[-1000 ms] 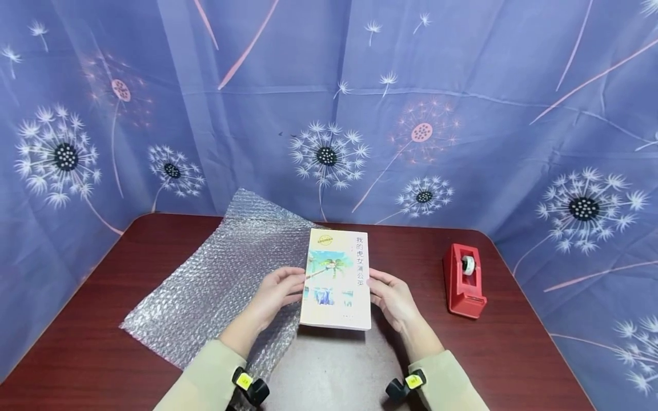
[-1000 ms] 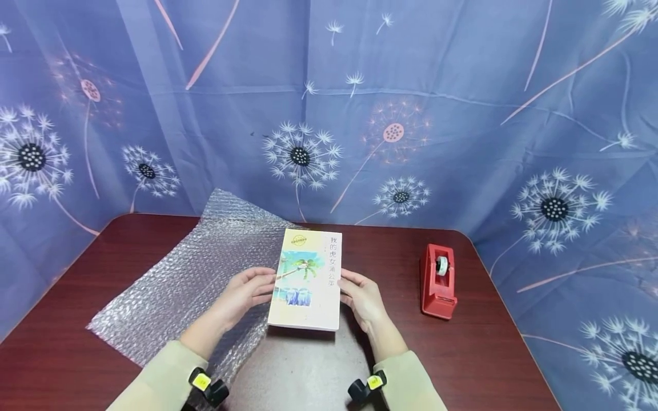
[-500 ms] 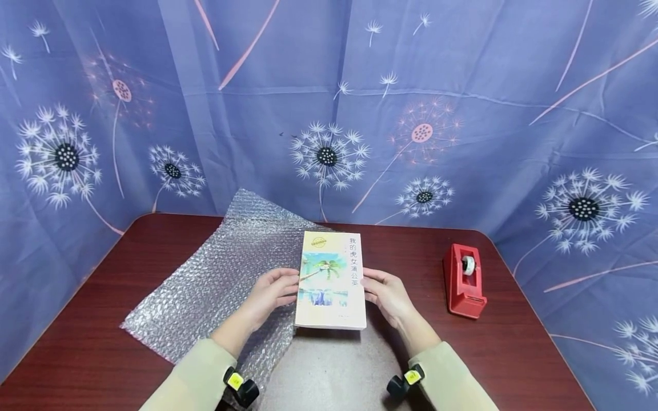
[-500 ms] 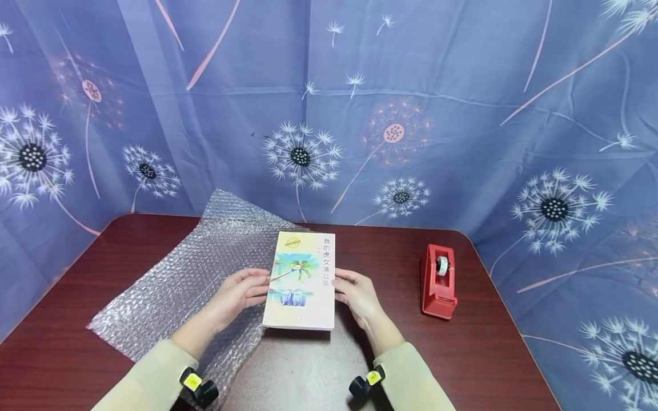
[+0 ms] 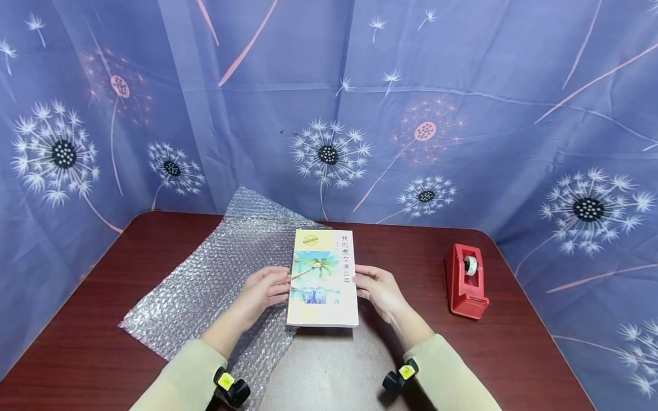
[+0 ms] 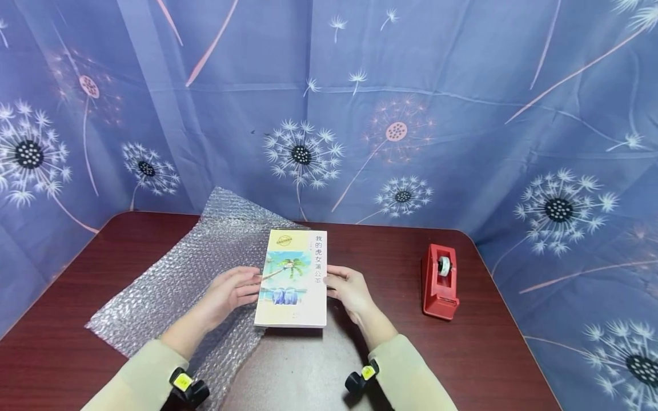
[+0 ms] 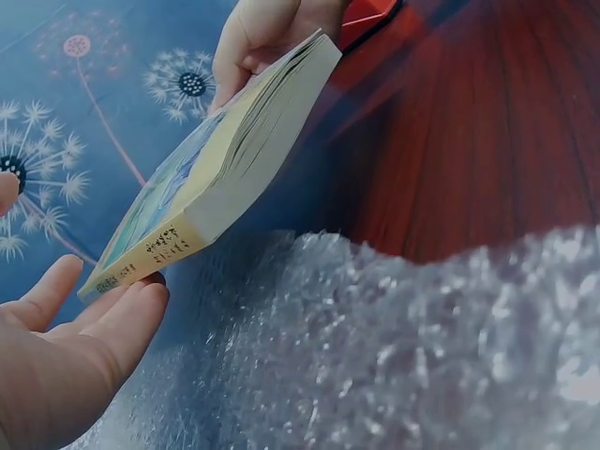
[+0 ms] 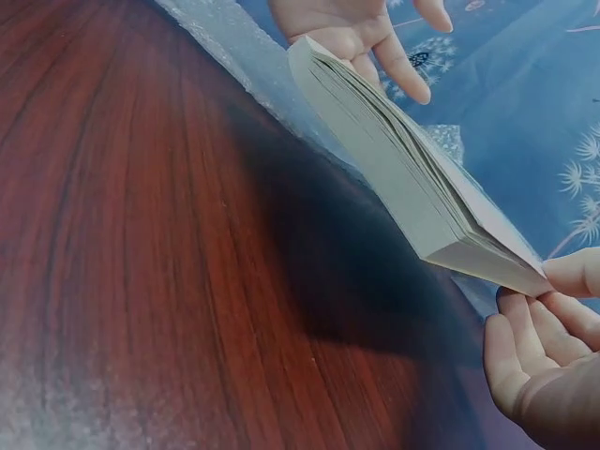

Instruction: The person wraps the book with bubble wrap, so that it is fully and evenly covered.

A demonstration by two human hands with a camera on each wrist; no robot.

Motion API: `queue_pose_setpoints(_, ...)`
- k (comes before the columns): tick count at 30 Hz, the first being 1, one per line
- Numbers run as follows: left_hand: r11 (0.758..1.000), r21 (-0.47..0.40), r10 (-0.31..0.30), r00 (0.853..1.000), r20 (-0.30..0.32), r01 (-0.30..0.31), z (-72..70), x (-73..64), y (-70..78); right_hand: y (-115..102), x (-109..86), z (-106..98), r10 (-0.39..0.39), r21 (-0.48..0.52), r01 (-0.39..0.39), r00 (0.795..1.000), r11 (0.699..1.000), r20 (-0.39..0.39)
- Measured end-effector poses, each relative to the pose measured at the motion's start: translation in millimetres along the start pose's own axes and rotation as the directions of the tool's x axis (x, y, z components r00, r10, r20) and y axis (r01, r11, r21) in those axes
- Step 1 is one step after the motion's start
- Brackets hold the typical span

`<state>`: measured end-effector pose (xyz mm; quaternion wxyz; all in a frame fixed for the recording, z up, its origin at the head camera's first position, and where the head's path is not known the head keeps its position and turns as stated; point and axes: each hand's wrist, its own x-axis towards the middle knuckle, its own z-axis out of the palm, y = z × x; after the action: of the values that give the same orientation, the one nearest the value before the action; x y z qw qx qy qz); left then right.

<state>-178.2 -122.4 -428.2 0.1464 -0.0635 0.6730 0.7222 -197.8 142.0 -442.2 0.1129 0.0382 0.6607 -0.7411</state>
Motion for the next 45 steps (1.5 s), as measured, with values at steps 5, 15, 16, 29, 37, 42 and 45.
queue_pose_setpoints(5, 1.0, -0.02, 0.013, 1.0, 0.021, -0.012, -5.8, -3.5, 6.9, 0, -0.1, 3, -0.004, 0.006, 0.004, 1.0, 1.0, 0.008)
queue_pose_setpoints(15, 0.999, -0.05, 0.019, 0.998, 0.062, -0.016, -17.6, -4.2, 12.8, 0, 3.7, 12, -0.007, 0.014, 0.007, 1.0, 1.0, -0.003)
queue_pose_setpoints(16, 0.999, -0.049, 0.02, 0.998, 0.064, -0.016, -18.6, -3.9, 12.4, 0, 3.8, 12, -0.009, 0.018, 0.009, 1.0, 1.0, 0.0)
queue_pose_setpoints(29, 0.999, -0.029, 0.037, 0.997, 0.064, -0.036, -34.8, -9.4, 14.1, 1, 9.4, 27, -0.028, 0.05, 0.026, 0.999, 0.998, 0.026)
queue_pose_setpoints(37, 0.999, -0.015, 0.041, 0.998, 0.05, -0.041, -43.4, -11.8, 11.7, 2, 12.7, 37, -0.046, 0.036, 0.044, 0.997, 0.998, 0.058)
queue_pose_setpoints(42, 0.999, 0.028, 0.033, 0.999, 0.031, -0.034, -49.0, -13.9, 10.2, 7, 15.2, 43, -0.034, 0.014, 0.033, 0.997, 0.999, 0.066)
queue_pose_setpoints(45, 0.998, 0.044, 0.037, 0.999, 0.016, -0.038, -50.8, -14.7, 9.6, 10, 16.7, 47, -0.045, 0.004, 0.044, 0.997, 0.999, 0.065)
